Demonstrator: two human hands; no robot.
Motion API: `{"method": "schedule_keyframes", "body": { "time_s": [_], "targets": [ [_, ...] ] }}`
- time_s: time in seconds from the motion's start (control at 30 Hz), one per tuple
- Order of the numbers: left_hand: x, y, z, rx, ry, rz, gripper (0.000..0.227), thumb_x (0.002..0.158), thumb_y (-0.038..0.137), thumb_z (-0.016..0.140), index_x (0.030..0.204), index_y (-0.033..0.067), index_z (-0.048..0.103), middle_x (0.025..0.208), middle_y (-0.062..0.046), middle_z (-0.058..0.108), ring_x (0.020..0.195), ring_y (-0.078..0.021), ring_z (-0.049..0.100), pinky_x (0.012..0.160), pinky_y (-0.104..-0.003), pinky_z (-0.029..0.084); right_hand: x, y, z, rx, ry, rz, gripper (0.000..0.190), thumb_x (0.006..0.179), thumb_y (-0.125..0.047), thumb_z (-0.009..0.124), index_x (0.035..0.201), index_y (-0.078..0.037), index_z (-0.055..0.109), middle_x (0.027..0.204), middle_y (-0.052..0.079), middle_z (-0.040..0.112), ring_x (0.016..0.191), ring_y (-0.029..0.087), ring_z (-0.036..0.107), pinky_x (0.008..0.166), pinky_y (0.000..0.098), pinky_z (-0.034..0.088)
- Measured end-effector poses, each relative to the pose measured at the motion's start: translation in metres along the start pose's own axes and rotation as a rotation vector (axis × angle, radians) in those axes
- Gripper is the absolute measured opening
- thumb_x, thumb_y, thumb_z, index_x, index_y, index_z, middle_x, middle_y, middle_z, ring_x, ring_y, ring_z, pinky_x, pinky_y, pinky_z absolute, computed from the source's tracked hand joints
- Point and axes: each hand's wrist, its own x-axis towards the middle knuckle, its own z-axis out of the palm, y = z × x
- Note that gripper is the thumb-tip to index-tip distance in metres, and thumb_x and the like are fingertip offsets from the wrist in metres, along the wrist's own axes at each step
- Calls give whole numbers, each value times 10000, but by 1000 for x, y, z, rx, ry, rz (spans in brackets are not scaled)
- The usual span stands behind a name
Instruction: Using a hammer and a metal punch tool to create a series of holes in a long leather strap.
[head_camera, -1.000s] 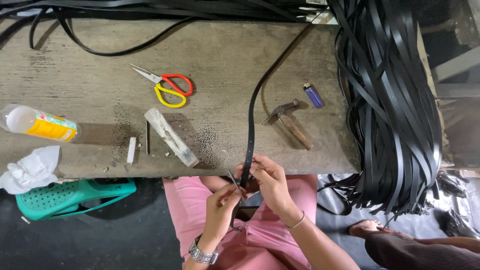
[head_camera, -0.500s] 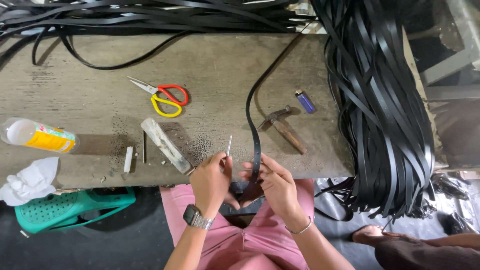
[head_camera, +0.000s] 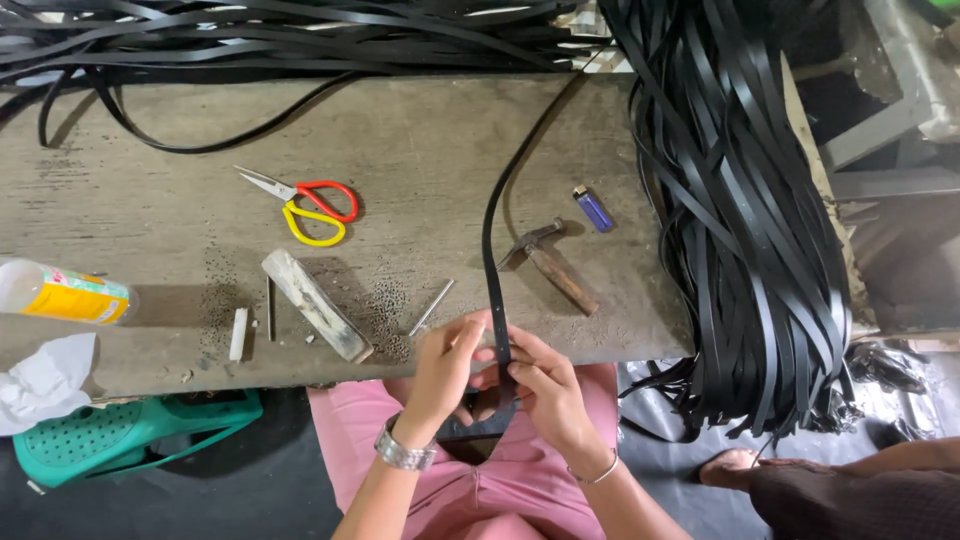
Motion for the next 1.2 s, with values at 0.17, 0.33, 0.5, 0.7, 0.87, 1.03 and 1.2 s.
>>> {"method": "schedule_keyframes", "body": {
  "time_s": [0.17,0.33,0.5,0.7,0.87,1.03,1.2],
  "targets": [
    [1,15,3,-395,-120,-310,357,950,217,610,1189,-6,753,1091,-132,807,895,-162,712,760,-242,554,-6,9,-5,-50,42,23,492,915,119,376,1382,94,530,1139,237,704,915,302,715,825,362,587],
    [-2,17,5,-469,-115,-323,354,945,138,596,1228,-22,736,1125,-164,804,980,-192,738,813,-252,564,-11,22,-15,34,54,59,392,949,98,377,1303,105,545,1125,267,698,935,339,717,866,388,571],
    [-7,2,10,-679,-163,-359,380,976,100,539,1302,-40,675,1208,-198,769,1125,-244,713,802,-268,560,-15,23,-14,71,39,58,448,903,122,339,1294,105,558,1094,270,695,912,346,716,842,385,566],
    [-4,-6,13,-842,-173,-463,499,940,157,591,1395,-47,570,1190,-270,739,1110,-324,719,707,-290,569,-24,15,-8,-3,5,32,400,924,107,364,1266,117,570,1069,260,700,889,331,713,836,372,574],
    [8,-3,19,-1036,-194,-413,450,944,159,628,1338,-57,595,1143,-274,722,1012,-349,717,902,-435,580,-43,12,-30,-116,95,61,364,943,79,382,1238,141,587,961,257,716,762,305,713,688,347,554],
    [27,-11,26,-1273,-130,-376,367,994,111,577,1326,-37,619,1032,-175,738,823,-250,724,768,-356,588,-84,7,-86,-582,359,-94,276,787,54,440,799,104,712,578,110,626,458,155,469,447,260,369],
    [37,-22,30,-1297,-106,-390,308,1031,137,553,1294,-8,620,873,-95,704,733,-215,710,714,-339,586,-150,-8,-134,-1444,706,-789,209,710,179,720,892,120,638,838,78,667,545,116,489,518,232,405]
  ]
}}
